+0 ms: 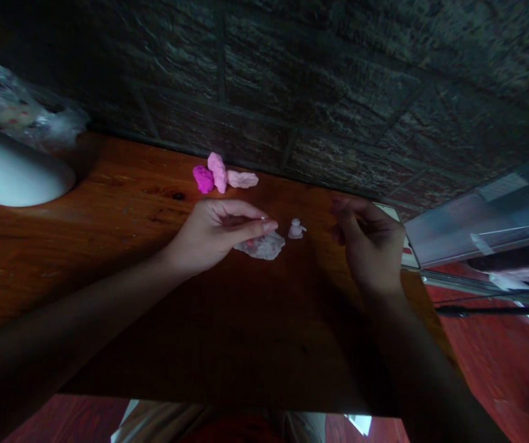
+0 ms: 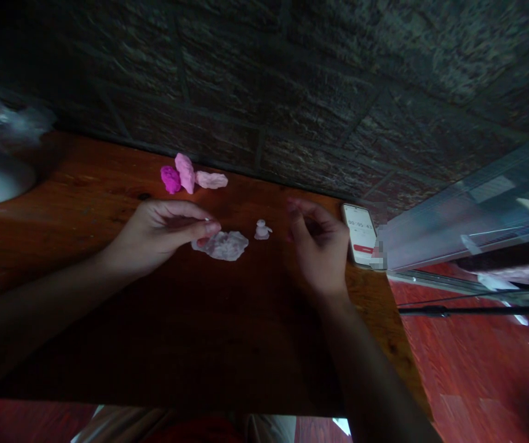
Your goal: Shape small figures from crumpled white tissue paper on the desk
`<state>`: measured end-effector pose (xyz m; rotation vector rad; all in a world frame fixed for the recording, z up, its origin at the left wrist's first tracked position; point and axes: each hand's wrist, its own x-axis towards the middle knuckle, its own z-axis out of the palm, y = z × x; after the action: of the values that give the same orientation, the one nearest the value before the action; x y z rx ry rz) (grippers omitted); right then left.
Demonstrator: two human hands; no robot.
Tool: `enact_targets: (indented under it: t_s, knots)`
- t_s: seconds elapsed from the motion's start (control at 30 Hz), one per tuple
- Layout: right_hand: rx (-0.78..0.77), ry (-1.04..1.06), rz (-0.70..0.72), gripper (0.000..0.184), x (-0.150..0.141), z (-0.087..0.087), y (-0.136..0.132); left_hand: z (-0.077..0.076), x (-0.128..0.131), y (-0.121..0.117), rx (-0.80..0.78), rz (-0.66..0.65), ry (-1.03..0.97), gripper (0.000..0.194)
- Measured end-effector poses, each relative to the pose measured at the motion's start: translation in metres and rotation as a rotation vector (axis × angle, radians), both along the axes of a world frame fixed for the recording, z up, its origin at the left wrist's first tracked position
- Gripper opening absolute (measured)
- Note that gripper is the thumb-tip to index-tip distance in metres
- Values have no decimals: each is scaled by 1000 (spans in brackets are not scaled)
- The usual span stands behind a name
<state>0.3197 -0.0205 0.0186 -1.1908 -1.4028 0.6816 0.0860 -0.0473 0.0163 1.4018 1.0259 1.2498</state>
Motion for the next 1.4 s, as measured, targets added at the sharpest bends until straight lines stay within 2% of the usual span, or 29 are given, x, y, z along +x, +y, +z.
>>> enact_targets:
  t_s: [0.27, 0.57, 0.77, 0.87, 1.0, 1.07, 1.17, 1.27, 1.4]
  knots:
    - [-77, -21, 28, 16, -4, -3, -2, -4, -1, 2, -3, 31, 64, 34]
    - [-99, -62, 68, 19, -8, -4, -3, -4, 1, 3, 2, 66, -62, 37]
    - [-106, -67, 102, 19, -7, -6, -2, -7, 4, 1, -115, 62, -130, 42]
    - [-126, -50, 132, 21, -6, -6, -2, -4, 4, 0, -124, 28, -138, 39]
    - [-142, 14, 245, 17, -11, -1, -11, -1, 4, -4, -111, -75, -131, 33]
    - [-142, 61, 355, 13, -17, 3, -20, 0, 4, -6, -116, -137, -131, 28]
    - [-114, 100, 527, 19, -25, 8, -33, 1, 7, -9, -127, -197, -140, 25]
    - [-102, 84, 578, 23, -29, 7, -37, 0, 9, -11, -137, -224, -116, 26]
    - [-120, 78, 588, 15, -28, 2, -34, 1, 10, -11, -187, -254, -110, 31]
